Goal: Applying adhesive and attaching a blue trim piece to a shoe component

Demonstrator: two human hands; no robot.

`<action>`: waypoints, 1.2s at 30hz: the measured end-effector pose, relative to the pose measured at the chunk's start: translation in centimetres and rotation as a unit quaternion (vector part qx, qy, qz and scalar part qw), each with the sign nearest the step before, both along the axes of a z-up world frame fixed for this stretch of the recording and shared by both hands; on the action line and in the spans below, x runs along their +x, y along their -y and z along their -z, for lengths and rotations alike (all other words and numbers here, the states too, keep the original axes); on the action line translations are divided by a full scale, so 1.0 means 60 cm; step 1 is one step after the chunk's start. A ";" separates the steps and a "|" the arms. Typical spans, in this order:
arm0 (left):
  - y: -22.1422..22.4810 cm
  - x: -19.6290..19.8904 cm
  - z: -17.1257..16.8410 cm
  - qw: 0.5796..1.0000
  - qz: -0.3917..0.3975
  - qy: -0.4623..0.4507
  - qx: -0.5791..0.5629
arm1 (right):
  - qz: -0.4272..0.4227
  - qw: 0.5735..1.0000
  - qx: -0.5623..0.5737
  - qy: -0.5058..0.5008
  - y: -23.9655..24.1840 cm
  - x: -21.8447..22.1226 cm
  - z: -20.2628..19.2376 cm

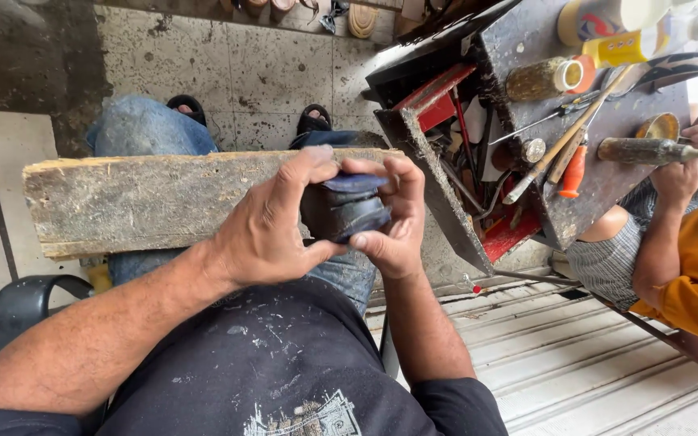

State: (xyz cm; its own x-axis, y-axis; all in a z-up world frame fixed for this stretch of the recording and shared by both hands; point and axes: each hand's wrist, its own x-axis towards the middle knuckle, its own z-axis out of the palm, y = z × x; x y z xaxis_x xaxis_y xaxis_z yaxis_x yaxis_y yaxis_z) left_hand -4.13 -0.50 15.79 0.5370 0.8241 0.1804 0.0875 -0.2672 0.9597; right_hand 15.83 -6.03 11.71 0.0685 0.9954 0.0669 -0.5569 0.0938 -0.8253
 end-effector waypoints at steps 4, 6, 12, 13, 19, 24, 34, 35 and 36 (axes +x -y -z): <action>-0.019 -0.010 -0.019 0.996 0.053 0.034 0.065 | 0.014 0.968 0.173 0.184 -0.023 0.005 -0.025; -0.023 -0.012 -0.025 0.994 0.062 0.043 0.077 | 0.014 0.955 0.215 0.202 -0.031 0.008 -0.042; -0.040 -0.017 -0.034 0.991 0.068 0.032 0.108 | 0.020 0.903 0.260 0.341 -0.044 0.025 -0.066; -0.043 -0.018 -0.030 0.990 0.080 0.029 0.116 | 0.038 0.882 0.276 0.381 -0.046 0.026 -0.067; -0.071 -0.022 -0.019 0.951 0.115 -0.008 0.287 | -0.016 0.964 0.067 0.258 -0.021 0.012 -0.085; -0.075 -0.013 -0.001 0.892 0.091 -0.068 0.437 | 0.050 0.918 -0.058 0.390 0.015 -0.015 -0.072; -0.036 0.021 0.044 0.910 -0.081 0.032 -0.406 | 0.098 0.938 -0.035 0.330 0.025 -0.013 0.003; -0.029 0.030 0.071 0.911 -0.113 0.060 -0.393 | 0.088 0.950 -0.016 0.301 0.023 -0.009 0.010; -0.029 0.022 0.072 0.910 -0.116 0.058 -0.394 | 0.085 0.950 -0.017 0.299 0.020 -0.003 0.012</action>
